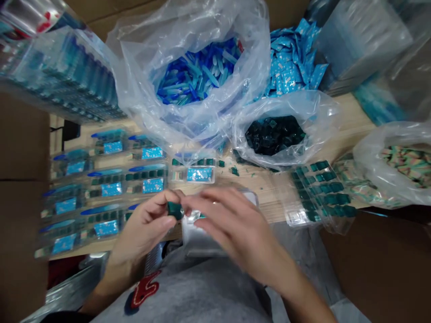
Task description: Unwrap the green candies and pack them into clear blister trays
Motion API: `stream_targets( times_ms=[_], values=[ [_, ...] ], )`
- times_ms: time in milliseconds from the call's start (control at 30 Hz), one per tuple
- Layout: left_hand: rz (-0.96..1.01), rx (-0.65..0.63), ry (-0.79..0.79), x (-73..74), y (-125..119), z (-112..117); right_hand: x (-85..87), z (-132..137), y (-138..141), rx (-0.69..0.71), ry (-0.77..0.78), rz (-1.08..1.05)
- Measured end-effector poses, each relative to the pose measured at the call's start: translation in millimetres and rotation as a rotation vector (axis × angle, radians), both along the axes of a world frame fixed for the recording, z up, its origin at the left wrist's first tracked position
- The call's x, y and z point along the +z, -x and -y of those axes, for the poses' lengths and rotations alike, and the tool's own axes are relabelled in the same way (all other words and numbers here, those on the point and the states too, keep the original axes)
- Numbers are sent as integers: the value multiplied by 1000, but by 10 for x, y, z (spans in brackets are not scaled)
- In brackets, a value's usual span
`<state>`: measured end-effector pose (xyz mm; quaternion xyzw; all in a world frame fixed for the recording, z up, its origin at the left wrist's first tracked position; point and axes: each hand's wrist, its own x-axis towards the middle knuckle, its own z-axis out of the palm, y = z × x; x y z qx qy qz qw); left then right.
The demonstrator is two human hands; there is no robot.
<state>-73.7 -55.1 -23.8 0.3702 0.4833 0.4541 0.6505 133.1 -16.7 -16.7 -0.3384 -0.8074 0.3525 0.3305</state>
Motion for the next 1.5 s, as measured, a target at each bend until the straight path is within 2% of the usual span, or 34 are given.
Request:
stream_targets(
  times_ms=[100,233,367,467,700,767,867,933,1000,1100,1200,1300,1400,1500],
  values=[
    [52,-49,10,52,-53,-15,49,26,110,117,14,-63],
    [32,-49,-127,80,-83,-26,65,33,163,77,40,-94],
    [-183,-14,-355,40,-56,-1,57,49,199,50,47,-89],
    [-311,-31,-455,7,-27,6,45,55,219,72,16,-79],
    [-406,-124,-406,-30,103,96,48,64,143,76,-11,68],
    [-452,-95,-359,-53,190,167,13,72,140,69,-41,150],
    [-586,52,-298,-97,337,245,-65,92,197,58,-144,277],
    [-684,148,-315,-113,400,224,-111,112,261,63,-237,335],
    [-739,168,-369,-109,389,111,-142,140,319,70,-333,371],
    [-749,70,-465,-97,210,-230,-179,193,366,59,-428,410],
    [-747,-146,-555,-136,-76,-658,-254,241,381,22,-490,414],
    [-788,-273,-606,-202,-283,-945,-356,276,415,-33,-539,404],
    [-838,-296,-631,-202,-257,-932,-390,318,471,-94,-540,417],
    [-857,-306,-626,-82,-49,-614,-317,398,464,-123,-497,430]
  ],
)
